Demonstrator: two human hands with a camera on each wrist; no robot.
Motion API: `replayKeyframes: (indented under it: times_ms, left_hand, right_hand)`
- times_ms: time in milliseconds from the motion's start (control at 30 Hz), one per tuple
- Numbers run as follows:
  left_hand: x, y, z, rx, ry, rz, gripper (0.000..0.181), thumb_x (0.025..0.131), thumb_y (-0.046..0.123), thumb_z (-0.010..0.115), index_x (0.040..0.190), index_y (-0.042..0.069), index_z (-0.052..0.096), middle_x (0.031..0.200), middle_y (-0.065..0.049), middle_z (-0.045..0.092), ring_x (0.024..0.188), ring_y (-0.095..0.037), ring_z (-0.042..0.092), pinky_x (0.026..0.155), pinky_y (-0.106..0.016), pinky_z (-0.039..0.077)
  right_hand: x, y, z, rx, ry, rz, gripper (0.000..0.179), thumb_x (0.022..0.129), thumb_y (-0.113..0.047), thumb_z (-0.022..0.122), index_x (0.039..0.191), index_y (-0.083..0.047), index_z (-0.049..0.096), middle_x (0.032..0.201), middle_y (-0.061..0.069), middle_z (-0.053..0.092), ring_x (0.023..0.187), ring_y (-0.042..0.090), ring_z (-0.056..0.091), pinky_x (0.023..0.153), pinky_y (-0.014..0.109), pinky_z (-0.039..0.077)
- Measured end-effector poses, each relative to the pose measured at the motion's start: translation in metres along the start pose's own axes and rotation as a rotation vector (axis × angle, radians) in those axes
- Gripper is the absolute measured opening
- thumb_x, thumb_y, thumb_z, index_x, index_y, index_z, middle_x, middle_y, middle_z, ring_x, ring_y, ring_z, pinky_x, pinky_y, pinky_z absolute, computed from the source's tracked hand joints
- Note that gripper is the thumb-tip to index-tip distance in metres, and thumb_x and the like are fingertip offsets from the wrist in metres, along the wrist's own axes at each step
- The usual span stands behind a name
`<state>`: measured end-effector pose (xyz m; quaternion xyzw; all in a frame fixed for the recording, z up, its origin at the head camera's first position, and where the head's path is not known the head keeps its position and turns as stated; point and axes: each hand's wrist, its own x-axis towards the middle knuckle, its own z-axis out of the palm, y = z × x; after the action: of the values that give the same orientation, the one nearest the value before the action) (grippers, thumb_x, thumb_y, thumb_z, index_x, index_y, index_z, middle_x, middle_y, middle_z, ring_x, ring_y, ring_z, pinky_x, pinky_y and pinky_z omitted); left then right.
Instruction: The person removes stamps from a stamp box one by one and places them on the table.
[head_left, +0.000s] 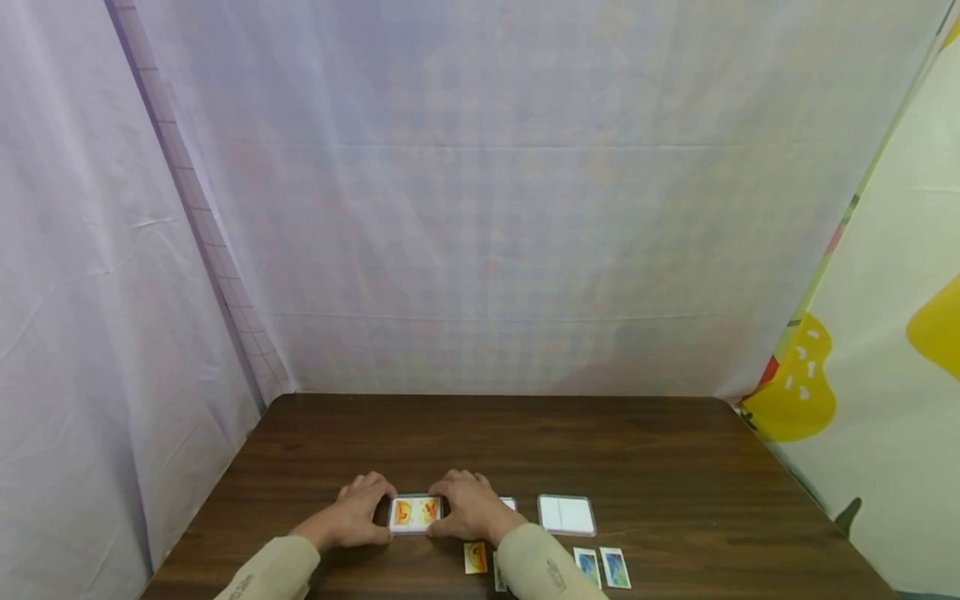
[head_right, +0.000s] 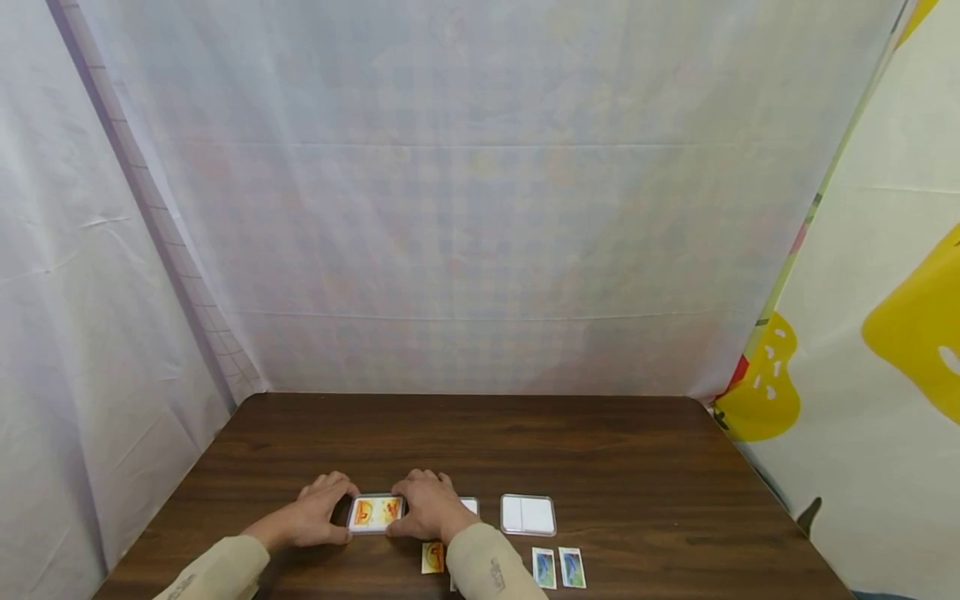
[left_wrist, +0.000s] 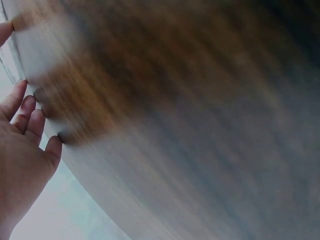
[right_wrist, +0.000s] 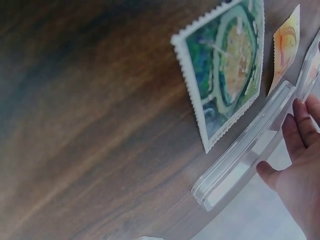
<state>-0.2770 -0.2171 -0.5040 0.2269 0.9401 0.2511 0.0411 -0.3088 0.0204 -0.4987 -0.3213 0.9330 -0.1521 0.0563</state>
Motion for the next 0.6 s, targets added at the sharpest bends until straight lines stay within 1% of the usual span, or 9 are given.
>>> replayKeyframes:
  times_ms: [200,300,433,600]
  left_hand:
    - [0.001,-0.001,0.0,-0.005,-0.001,-0.015,0.052,0.068,0.024,0.08,0.111,0.007,0.058,0.117,-0.007,0.049,0.109,-0.032,0.043,0.09,-0.056,0.034]
    - [0.001,-0.001,0.001,-0.001,-0.005,-0.014,0.052,0.068,0.025,0.08,0.112,0.007,0.058,0.119,-0.007,0.048,0.11,-0.032,0.043,0.091,-0.057,0.034]
    - [0.001,-0.001,0.001,0.009,0.005,0.001,0.053,0.068,0.024,0.081,0.112,0.007,0.058,0.119,-0.008,0.049,0.11,-0.033,0.044,0.091,-0.057,0.034]
    - [0.001,-0.001,0.001,0.017,0.021,0.021,0.051,0.067,0.024,0.081,0.11,0.007,0.059,0.116,-0.007,0.05,0.109,-0.034,0.045,0.089,-0.056,0.035]
  right_hand:
    - [-0.001,0.001,-0.001,0.01,0.033,-0.024,0.053,0.079,-0.046,0.079,0.122,-0.019,0.067,0.115,-0.005,0.061,0.11,0.017,0.055,0.101,0.048,0.039]
    - [-0.002,0.002,-0.002,0.01,0.045,-0.024,0.054,0.078,-0.046,0.079,0.122,-0.017,0.067,0.114,-0.005,0.061,0.11,0.017,0.054,0.101,0.047,0.039]
    - [-0.004,0.006,-0.004,0.017,0.061,-0.014,0.055,0.078,-0.045,0.079,0.123,-0.016,0.067,0.114,-0.004,0.06,0.111,0.017,0.054,0.102,0.046,0.038]
    - [-0.007,0.012,-0.007,0.029,0.105,-0.03,0.053,0.077,-0.041,0.08,0.121,-0.014,0.068,0.112,-0.003,0.061,0.109,0.019,0.055,0.1,0.046,0.04]
